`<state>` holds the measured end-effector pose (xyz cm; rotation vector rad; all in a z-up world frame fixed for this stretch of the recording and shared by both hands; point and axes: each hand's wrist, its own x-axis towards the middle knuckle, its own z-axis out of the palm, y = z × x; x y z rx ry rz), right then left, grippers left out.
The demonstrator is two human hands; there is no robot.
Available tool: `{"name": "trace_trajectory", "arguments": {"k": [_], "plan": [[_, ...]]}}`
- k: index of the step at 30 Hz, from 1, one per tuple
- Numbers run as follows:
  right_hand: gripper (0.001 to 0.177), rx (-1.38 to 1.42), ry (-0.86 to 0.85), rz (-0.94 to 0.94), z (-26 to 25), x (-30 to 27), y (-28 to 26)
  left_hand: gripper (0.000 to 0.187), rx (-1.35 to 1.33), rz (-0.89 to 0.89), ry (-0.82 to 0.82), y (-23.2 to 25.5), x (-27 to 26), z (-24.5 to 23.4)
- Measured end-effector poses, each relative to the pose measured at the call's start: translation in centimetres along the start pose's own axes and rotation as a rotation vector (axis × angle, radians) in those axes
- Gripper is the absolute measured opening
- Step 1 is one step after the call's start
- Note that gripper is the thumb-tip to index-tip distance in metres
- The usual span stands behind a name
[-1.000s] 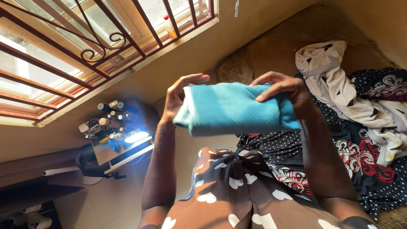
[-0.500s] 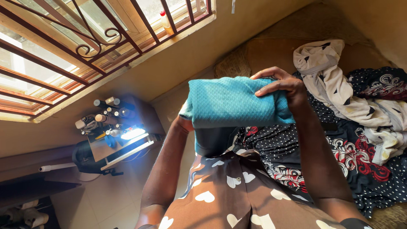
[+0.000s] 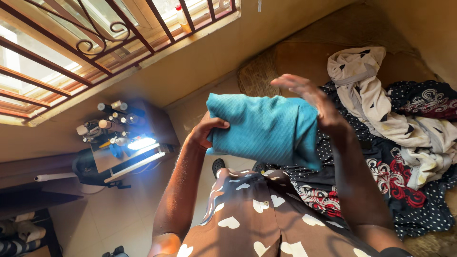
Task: The person packs clothes into a suitcase by picking up items from a pile on the floor, folding them by hand, and placing them into the open compartment.
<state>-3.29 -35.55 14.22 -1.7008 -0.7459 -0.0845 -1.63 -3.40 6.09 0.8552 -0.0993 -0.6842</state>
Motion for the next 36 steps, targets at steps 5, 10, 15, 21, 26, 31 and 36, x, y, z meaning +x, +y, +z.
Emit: {"name": "trace_trajectory", "arguments": {"k": [5,10,15,21,26,31,36], "plan": [[0.072,0.505,-0.123,0.365,-0.5,-5.5,9.4,0.066,-0.062,0.089,0.050,-0.9,0.2,0.2],[0.092,1.308,0.078,0.619,-0.2,-8.0,13.0,0.052,0.054,0.315,0.287,-1.3,-0.2,0.4],[0.078,0.799,0.093,0.561,1.5,-5.6,9.7,0.062,0.201,0.413,0.300,-2.3,-0.2,1.6],[0.061,0.701,0.207,0.492,1.1,-3.1,6.0,0.072,-0.061,0.267,0.189,-2.4,-0.7,0.8],[0.047,0.725,0.253,0.439,0.6,-1.4,4.6,0.094,0.152,0.228,0.074,-4.4,-0.3,-1.0],[0.049,0.626,0.298,0.458,0.7,-0.1,4.0,0.091,0.275,0.180,0.220,-3.8,-0.2,0.3],[0.070,0.310,0.133,0.341,1.3,0.8,1.9,0.079,0.362,0.297,0.261,-1.0,-1.1,-0.8]]}}
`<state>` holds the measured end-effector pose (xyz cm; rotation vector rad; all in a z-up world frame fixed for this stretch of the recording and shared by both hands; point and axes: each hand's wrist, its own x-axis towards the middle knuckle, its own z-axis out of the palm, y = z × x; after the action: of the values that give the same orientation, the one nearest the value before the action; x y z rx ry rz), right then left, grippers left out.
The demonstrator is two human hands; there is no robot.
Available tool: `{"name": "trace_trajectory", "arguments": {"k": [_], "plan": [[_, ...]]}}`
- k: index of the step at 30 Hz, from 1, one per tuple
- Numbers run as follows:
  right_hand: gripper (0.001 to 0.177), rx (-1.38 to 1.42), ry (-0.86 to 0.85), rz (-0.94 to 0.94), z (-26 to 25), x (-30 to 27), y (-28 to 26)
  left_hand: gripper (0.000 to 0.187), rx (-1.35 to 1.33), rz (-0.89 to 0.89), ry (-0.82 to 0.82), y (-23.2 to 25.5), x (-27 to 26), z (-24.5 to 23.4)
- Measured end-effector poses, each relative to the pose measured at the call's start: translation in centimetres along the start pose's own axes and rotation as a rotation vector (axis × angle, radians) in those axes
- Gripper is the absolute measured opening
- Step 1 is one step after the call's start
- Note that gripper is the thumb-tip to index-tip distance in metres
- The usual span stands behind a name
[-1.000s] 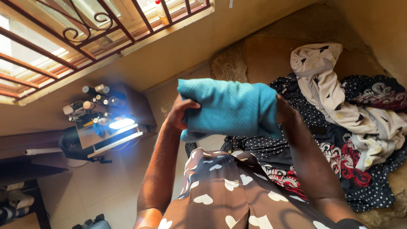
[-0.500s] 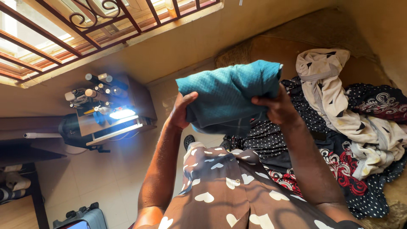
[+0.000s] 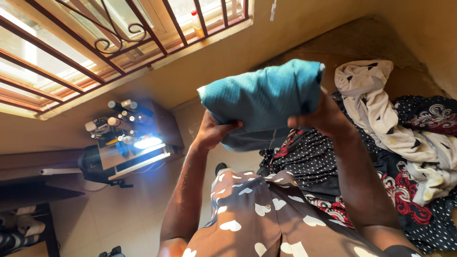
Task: The person packs clothes into a suitcase by picking up items from a pile on the floor, folding them by hand, and placing them into the open compartment.
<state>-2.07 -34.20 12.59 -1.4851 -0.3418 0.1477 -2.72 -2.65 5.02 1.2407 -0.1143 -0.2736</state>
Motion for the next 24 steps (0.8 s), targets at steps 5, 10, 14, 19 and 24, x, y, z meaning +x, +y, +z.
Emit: {"name": "trace_trajectory", "arguments": {"k": [5,10,14,19,24], "plan": [[0.080,-0.444,-0.073,-0.243,2.6,0.4,-2.6,0.053,0.170,0.186,-0.106,2.7,-0.5,-2.7],[0.037,-0.304,-0.173,-0.436,3.5,1.7,-3.1,0.056,-0.065,0.275,-0.240,6.4,-0.2,-4.0],[0.028,-0.259,-0.124,-0.439,5.1,2.2,-3.0,0.060,-0.060,0.134,-0.206,2.1,0.9,-7.6],[0.027,-0.408,-0.058,-0.522,7.5,1.9,-4.2,0.070,-0.434,-0.201,-0.106,-4.7,1.7,-11.9],[0.029,-0.593,-0.020,-0.583,9.2,2.2,-5.3,0.081,-0.849,-0.332,-0.230,-2.7,2.5,-13.7]]}}
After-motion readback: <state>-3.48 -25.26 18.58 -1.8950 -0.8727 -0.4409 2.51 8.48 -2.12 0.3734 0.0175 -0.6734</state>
